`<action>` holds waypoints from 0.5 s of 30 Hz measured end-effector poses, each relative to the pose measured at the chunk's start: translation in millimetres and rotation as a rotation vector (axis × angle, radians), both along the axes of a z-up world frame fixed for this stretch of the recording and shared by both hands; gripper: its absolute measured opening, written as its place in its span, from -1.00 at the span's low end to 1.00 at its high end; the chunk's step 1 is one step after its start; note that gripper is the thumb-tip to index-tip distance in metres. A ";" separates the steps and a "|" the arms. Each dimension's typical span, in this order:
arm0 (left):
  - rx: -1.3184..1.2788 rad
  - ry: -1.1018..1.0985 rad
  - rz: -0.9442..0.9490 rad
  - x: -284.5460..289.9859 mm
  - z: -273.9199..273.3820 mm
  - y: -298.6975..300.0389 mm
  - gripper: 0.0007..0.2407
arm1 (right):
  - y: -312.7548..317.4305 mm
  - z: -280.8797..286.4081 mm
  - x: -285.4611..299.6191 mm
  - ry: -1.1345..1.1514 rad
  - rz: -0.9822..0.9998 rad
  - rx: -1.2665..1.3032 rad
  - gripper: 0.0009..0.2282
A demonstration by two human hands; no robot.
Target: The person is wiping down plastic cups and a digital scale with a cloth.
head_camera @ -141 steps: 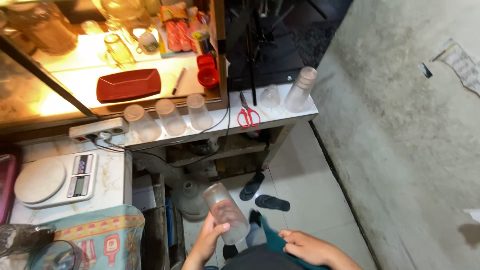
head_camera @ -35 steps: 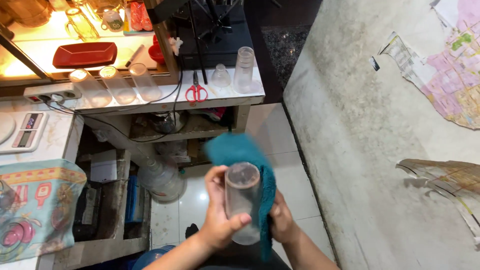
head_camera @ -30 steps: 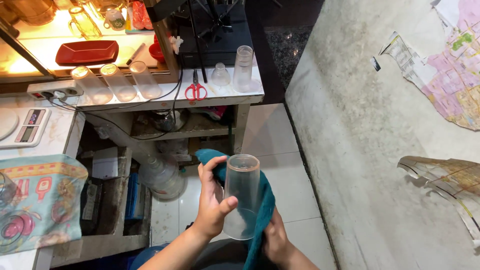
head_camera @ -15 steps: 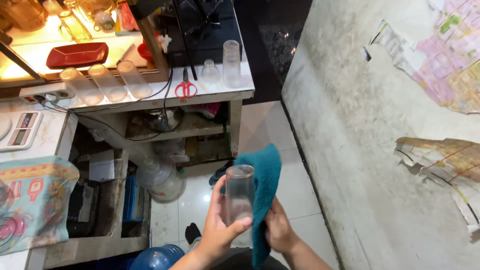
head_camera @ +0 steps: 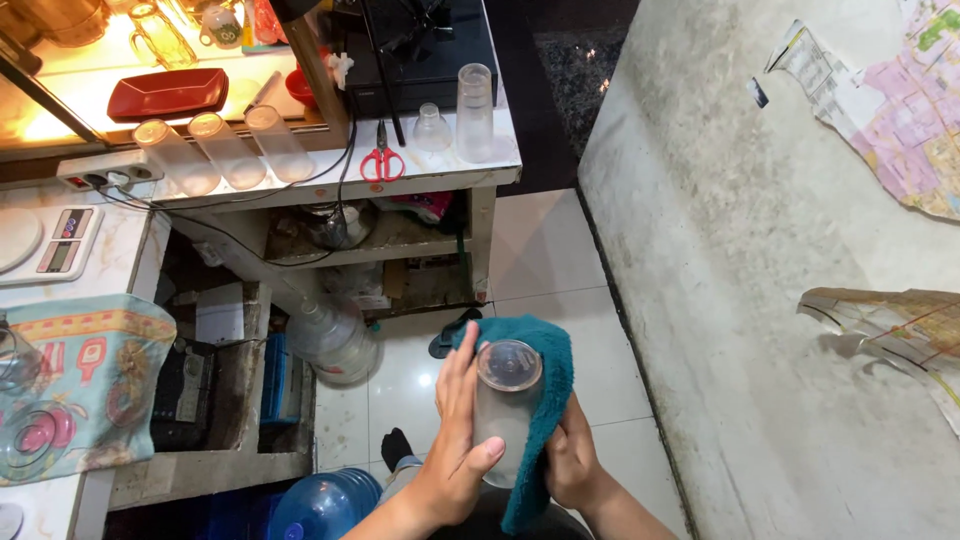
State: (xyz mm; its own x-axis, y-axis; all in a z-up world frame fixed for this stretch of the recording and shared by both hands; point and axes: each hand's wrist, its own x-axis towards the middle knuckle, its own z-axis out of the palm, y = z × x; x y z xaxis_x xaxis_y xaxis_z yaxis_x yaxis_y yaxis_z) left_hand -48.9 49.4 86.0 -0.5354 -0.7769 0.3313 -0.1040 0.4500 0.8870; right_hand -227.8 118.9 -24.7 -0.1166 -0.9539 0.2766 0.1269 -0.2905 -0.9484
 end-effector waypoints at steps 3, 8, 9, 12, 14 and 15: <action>-0.081 0.073 0.063 0.9 2.7 -5.7 -0.21 | -5.4 24.6 9.9 0.064 0.012 -0.052 -0.34; -0.089 0.046 0.183 13.9 10.2 -20.9 -0.22 | -13.5 58.0 28.1 0.051 0.108 -0.086 -0.24; -0.129 -0.033 0.186 16.2 8.6 -24.2 -0.20 | -16.4 52.9 27.0 0.036 0.124 -0.038 -0.22; 0.028 0.042 0.040 16.8 2.2 -24.8 -0.16 | -22.1 45.4 22.1 0.078 0.130 0.029 -0.22; 0.217 0.206 -0.110 15.1 -0.3 -25.3 -0.10 | -29.7 57.0 19.0 0.148 0.114 0.038 -0.24; 0.363 0.281 -0.109 15.9 -0.4 -26.3 -0.06 | -35.2 69.2 19.6 0.242 0.093 0.005 -0.27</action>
State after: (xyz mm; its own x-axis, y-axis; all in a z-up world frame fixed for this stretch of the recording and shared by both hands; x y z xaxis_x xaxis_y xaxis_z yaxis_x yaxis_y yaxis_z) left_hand -33.0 23.1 85.6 -0.5492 -0.8133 0.1921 0.1930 0.1002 0.9761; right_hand -208.2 83.7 44.5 0.0405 -0.9589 0.2807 -0.0776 -0.2831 -0.9559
